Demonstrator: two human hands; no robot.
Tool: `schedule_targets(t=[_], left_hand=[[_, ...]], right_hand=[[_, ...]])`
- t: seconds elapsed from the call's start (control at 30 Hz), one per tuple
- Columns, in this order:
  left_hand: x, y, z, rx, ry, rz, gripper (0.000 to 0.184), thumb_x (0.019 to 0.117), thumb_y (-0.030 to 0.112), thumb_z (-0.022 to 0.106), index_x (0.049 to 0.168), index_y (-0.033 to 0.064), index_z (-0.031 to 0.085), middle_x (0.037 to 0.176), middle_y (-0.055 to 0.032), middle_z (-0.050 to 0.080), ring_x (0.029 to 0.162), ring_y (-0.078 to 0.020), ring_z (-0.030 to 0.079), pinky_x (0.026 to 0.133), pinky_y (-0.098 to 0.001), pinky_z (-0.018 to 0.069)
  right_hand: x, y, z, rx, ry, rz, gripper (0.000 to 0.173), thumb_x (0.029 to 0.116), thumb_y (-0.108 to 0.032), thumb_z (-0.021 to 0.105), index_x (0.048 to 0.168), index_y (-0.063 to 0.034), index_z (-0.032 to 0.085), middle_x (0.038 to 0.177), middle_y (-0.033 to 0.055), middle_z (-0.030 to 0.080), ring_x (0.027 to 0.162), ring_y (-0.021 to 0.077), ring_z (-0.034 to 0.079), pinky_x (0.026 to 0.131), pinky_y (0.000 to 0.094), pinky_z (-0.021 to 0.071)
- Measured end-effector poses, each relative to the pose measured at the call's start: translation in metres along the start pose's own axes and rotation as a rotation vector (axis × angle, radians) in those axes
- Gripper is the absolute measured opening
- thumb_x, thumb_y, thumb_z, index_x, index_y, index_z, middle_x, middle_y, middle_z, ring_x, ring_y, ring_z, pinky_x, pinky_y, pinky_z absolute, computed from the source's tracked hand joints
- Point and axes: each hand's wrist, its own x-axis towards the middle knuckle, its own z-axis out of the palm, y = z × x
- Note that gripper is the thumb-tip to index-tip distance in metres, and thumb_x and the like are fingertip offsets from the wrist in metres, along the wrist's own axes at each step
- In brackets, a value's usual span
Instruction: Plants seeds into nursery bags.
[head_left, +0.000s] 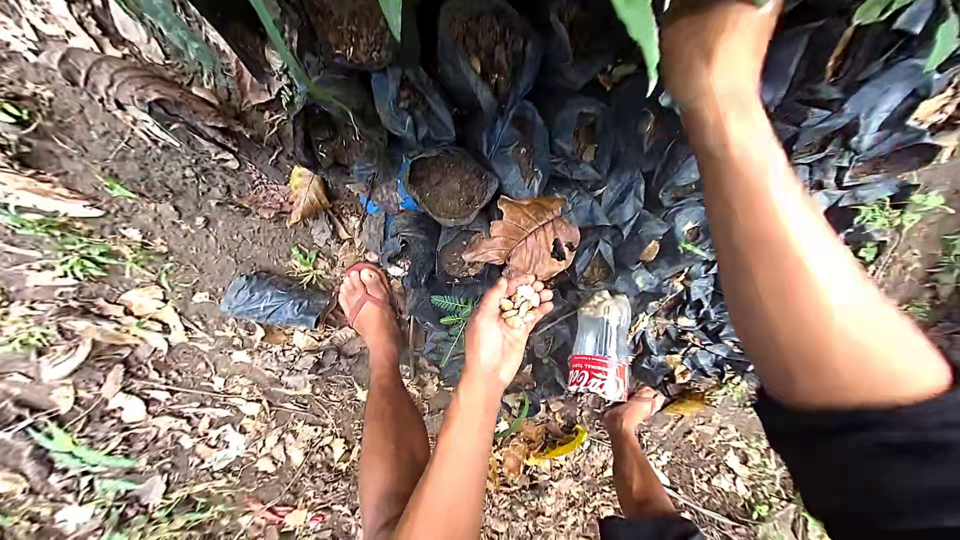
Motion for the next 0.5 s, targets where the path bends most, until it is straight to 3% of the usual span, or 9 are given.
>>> schedule_targets(t=[0.13,0.2,0.3,0.43,0.5], left_hand=[[0.001,-0.001,-0.002,-0.007,0.007,0.029,0.052,0.1134,0.033,0.026,0.121,-0.0035,0.063,0.109,-0.0185,0.069,0.099,-0.0288,0.07,0.094,-0.0447,0.0576],[0.001,-0.004,-0.001,0.007,0.069,0.055,0.045,0.1129,0.031,0.032,0.122,-0.0007,0.063,0.106,-0.015,0.07,0.093,-0.0232,0.07,0.087,-0.0393,0.0594],[0.004,-0.008,0.001,0.018,0.115,0.091,0.036,0.1121,0.025,0.037,0.121,0.001,0.062,0.107,-0.0124,0.068,0.093,-0.0198,0.069,0.087,-0.0363,0.0582],[0.005,-0.012,0.003,0.092,0.074,0.138,0.033,0.1112,0.018,0.039,0.119,-0.0016,0.065,0.108,-0.0138,0.069,0.095,-0.0202,0.069,0.089,-0.037,0.058],[0.004,-0.015,0.002,0.132,0.05,0.154,0.034,0.1107,0.016,0.039,0.119,-0.0033,0.066,0.108,-0.015,0.07,0.095,-0.021,0.069,0.089,-0.0383,0.0583]], right_hand=[[-0.156,-0.038,-0.007,0.19,-0.518,-0.102,0.009,0.0957,-0.009,0.069,0.103,-0.0054,0.073,0.094,0.008,0.073,0.079,0.0183,0.071,0.074,0.043,0.0623],[-0.203,-0.029,0.017,0.182,-0.601,-0.121,0.013,0.0911,-0.008,0.075,0.104,-0.0093,0.076,0.094,0.0052,0.072,0.078,0.0161,0.07,0.073,0.0399,0.0626],[-0.226,-0.019,0.038,0.127,-0.58,-0.117,0.023,0.09,-0.009,0.076,0.113,-0.0093,0.076,0.102,0.0087,0.069,0.086,0.0201,0.068,0.079,0.0405,0.0608],[-0.222,-0.008,0.04,0.146,-0.545,-0.103,0.013,0.0897,-0.01,0.076,0.102,-0.0073,0.074,0.097,0.0078,0.068,0.079,0.0179,0.067,0.074,0.0379,0.0606],[-0.217,-0.004,0.034,0.237,-0.599,0.002,0.011,0.0884,-0.009,0.075,0.099,-0.0078,0.071,0.093,0.0047,0.068,0.075,0.0143,0.066,0.071,0.0356,0.0599]])
